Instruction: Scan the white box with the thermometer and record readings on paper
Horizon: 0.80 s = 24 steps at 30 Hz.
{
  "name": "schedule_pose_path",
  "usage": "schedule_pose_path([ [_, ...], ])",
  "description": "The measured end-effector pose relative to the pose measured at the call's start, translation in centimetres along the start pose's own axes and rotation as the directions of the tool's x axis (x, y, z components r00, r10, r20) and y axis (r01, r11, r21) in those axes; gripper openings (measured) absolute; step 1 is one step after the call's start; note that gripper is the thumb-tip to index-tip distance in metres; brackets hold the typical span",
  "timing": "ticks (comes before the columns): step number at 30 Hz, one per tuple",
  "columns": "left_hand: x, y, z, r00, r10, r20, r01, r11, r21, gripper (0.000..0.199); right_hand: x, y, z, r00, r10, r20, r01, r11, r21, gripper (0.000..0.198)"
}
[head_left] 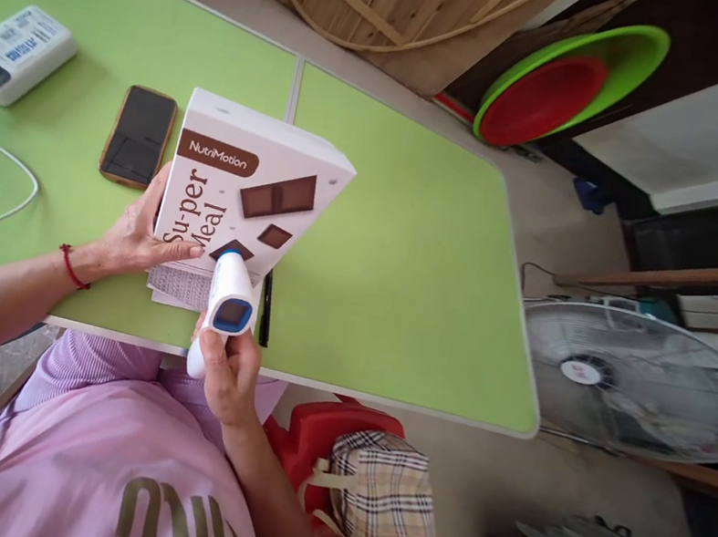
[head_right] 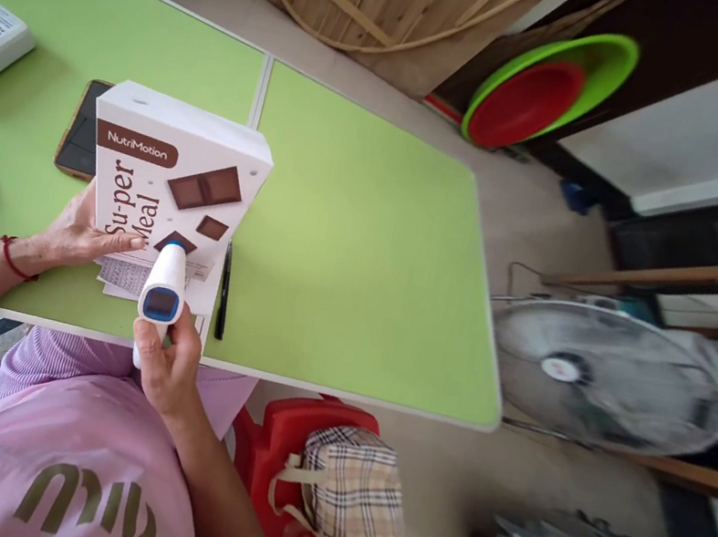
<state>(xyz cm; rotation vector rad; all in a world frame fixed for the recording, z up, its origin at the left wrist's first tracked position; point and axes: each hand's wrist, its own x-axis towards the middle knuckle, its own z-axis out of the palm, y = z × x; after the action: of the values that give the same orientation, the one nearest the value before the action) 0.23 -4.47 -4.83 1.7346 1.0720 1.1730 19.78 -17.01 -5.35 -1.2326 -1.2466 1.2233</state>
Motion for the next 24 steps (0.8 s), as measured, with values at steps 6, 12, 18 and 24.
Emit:
schedule_pose_path([
  [6, 0.03, 0.80, -0.41, 0.996, -0.078, 0.047, 0.079, 0.997, -0.012, 0.080, 0.20, -0.32, 0.39, 0.999, -0.011, -0.049, 0.013, 0.999, 0.036, 0.032],
  [12, 0.09, 0.82, -0.49, 0.996, -0.074, 0.053, 0.075, 0.997, -0.023, 0.078, 0.24, 0.19, 0.70, 0.999, 0.022, -0.040, -0.020, 0.998, 0.058, 0.035],
  [18, 0.13, 0.56, -0.57, 0.996, -0.053, 0.070, 0.055, 0.998, -0.014, 0.077, 0.41, 0.03, 0.61, 0.998, 0.031, -0.060, -0.027, 0.998, 0.062, 0.035],
  [24, 0.27, 0.59, -0.56, 0.996, -0.023, 0.087, 0.024, 1.000, -0.008, 0.086, 0.57, -0.01, 0.64, 0.998, 0.015, -0.066, -0.009, 0.996, 0.091, 0.032],
])
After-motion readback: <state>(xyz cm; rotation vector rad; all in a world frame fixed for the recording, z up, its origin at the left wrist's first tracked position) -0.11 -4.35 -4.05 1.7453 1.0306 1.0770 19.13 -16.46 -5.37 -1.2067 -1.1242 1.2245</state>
